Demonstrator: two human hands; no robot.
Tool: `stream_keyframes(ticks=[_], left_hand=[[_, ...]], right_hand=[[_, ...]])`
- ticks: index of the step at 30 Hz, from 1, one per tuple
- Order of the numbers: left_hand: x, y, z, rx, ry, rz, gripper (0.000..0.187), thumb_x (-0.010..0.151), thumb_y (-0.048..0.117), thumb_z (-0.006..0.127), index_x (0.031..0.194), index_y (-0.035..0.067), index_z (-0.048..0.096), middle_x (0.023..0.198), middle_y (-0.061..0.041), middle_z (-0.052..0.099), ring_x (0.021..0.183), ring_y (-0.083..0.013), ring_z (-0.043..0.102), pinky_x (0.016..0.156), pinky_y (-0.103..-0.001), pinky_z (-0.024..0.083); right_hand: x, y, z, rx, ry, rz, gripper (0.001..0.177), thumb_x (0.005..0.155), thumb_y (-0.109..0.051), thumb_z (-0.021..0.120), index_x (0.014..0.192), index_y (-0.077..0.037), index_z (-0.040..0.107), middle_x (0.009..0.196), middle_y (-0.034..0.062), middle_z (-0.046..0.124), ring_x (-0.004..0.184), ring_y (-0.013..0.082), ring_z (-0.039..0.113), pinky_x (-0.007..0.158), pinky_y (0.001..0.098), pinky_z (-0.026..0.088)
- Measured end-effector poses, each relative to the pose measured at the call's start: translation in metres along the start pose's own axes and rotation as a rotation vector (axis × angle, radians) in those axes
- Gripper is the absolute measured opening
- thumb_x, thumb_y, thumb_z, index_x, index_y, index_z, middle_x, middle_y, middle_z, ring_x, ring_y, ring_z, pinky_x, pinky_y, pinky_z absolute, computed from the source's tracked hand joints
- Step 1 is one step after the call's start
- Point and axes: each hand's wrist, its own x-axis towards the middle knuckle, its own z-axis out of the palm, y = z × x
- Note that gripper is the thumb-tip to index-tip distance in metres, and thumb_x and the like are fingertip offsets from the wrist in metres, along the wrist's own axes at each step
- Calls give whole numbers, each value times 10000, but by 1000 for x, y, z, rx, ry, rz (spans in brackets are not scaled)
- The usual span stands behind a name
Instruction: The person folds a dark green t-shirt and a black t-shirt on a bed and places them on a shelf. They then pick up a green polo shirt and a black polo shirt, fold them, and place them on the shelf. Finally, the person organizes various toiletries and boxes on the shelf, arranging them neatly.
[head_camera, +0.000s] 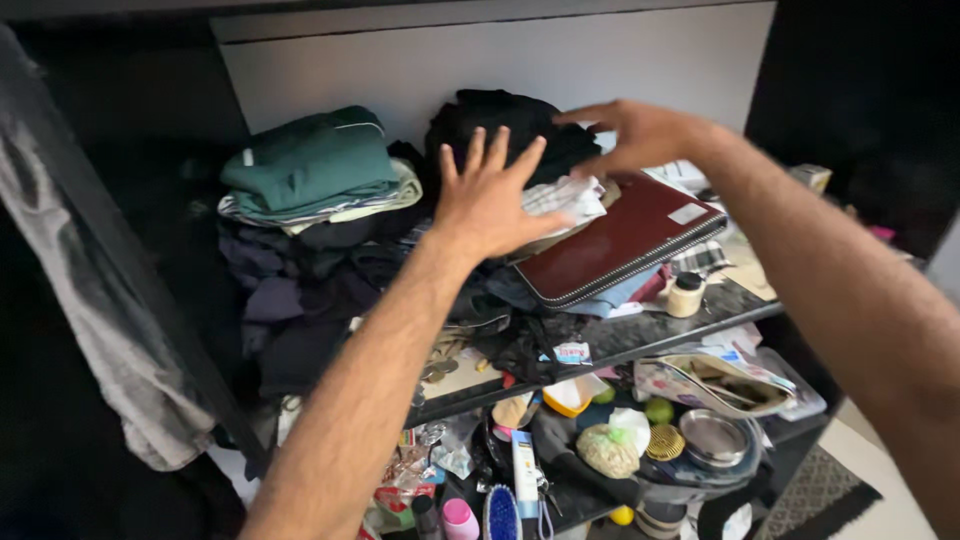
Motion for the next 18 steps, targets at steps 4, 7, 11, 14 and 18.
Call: stream_keyframes(ticks=[4, 7, 11, 14, 18], left_hand=[[-15, 35, 13, -68, 3, 138, 1131, 586, 811, 786, 1487, 193, 494, 1611, -254, 272, 1517, -471, 150, 1176, -717, 50], [-26, 56, 33, -42, -22, 216, 1071, 521, 706, 841, 1418, 185, 578, 1581, -239, 317, 1500, -473, 179, 1171, -720, 65], [-26, 66, 58, 67, -53, 244, 712, 621, 411, 844, 1307, 282, 707, 1590, -206, 377, 1497, -493, 219, 1170, -727, 114], [-12, 61, 53, -27, -216, 192, 691, 606, 274, 843, 1276, 392, 721, 1601, -153, 368, 1500, -457, 211, 1191, -691, 120], [-6, 62, 33, -21, -369, 92, 772, 578, 217, 916, 1290, 412, 688, 1628, -59, 347, 1538, -366, 184, 1220, -630, 155]], right_hand=[[-22, 39, -2, -97, 149, 75, 751, 827, -558, 735, 1473, -207, 581, 1299, 186, 709, 1127, 354, 715, 974, 483, 573], [-50, 53, 11, -163, -31, 445, 724, 912, -548, 707, 1508, -191, 503, 1213, 195, 727, 1042, 315, 717, 908, 453, 568], [-88, 49, 30, 222, -166, 645, 603, 968, -485, 613, 1471, -164, 522, 1102, 158, 738, 766, 239, 703, 694, 338, 622], [-90, 51, 32, 330, -151, 606, 532, 1019, -482, 549, 1415, -134, 622, 989, 140, 729, 654, 180, 613, 612, 308, 550], [-91, 63, 30, 515, -180, 537, 491, 1027, -440, 557, 1378, -112, 655, 969, 98, 731, 633, 155, 551, 594, 290, 524]])
